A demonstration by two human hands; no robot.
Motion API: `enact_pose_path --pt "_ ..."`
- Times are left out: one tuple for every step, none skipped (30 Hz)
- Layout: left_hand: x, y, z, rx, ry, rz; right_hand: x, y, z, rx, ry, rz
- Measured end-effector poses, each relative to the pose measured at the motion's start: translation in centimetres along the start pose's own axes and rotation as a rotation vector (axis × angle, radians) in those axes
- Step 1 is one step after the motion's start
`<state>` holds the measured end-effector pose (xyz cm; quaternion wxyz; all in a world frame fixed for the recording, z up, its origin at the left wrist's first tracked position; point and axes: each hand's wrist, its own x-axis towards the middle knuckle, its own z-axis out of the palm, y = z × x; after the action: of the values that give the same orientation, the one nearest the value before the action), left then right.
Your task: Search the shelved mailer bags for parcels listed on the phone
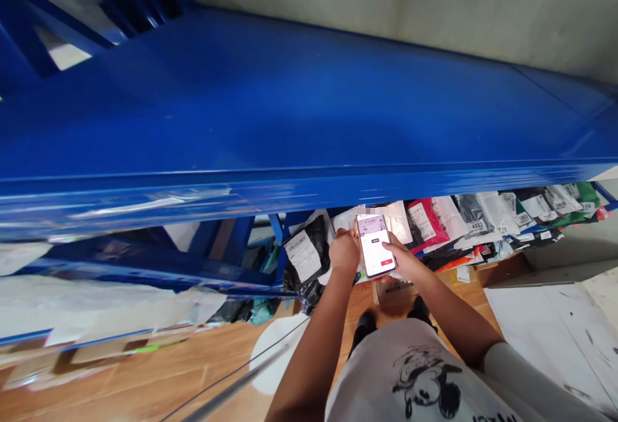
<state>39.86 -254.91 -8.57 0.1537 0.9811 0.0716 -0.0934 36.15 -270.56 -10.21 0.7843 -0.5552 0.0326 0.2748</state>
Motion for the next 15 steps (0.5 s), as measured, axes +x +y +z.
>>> enact_pose_path --pt "-0.01 -0.01 0.00 -0.001 0.001 -0.002 0.00 0.06 -0.04 0.000 -0.002 0.000" --pt "-0.02 -0.01 0.01 -0.001 0.002 -0.003 0.01 0.10 -0.08 -0.001 -0.003 0.000" --pt "-0.03 0.00 0.00 -0.002 0.004 -0.003 0.01 0.13 -0.12 -0.001 -0.002 0.001" --pt "-0.04 0.01 -0.02 -0.002 0.005 -0.002 0.02 0.13 -0.14 -0.002 0.002 0.003" --pt "-0.06 0.03 -0.04 -0.002 0.007 -0.001 0.04 0.12 -0.15 -0.003 0.006 0.005" --pt "-0.07 0.04 -0.07 -0.002 0.008 0.001 0.06 0.11 -0.15 -0.006 0.011 0.007" --pt "-0.07 0.06 -0.10 -0.002 0.007 0.002 0.08 0.10 -0.14 -0.009 0.016 0.008" --pt "-0.08 0.07 -0.12 -0.002 0.005 0.002 0.10 0.09 -0.13 -0.013 0.018 0.007" --pt "-0.07 0.08 -0.12 -0.002 0.003 0.000 0.12 0.09 -0.11 -0.017 0.018 0.006" --pt "-0.07 0.09 -0.12 -0.002 0.000 -0.003 0.15 0.10 -0.09 -0.021 0.016 0.005" --pt "-0.05 0.09 -0.10 -0.003 -0.003 -0.005 0.16 0.11 -0.06 -0.022 0.013 0.004" --pt "-0.04 0.09 -0.08 -0.004 -0.005 -0.007 0.17 0.13 -0.03 -0.023 0.010 0.003" --pt "-0.03 0.08 -0.06 -0.005 -0.006 -0.007 0.17 0.14 0.01 -0.022 0.008 0.002" --pt "-0.02 0.06 -0.03 -0.007 -0.007 -0.006 0.15 0.13 0.05 -0.022 0.009 0.001" --pt "-0.01 0.05 -0.01 -0.008 -0.008 -0.004 0.10 0.11 0.10 -0.020 0.010 0.000"
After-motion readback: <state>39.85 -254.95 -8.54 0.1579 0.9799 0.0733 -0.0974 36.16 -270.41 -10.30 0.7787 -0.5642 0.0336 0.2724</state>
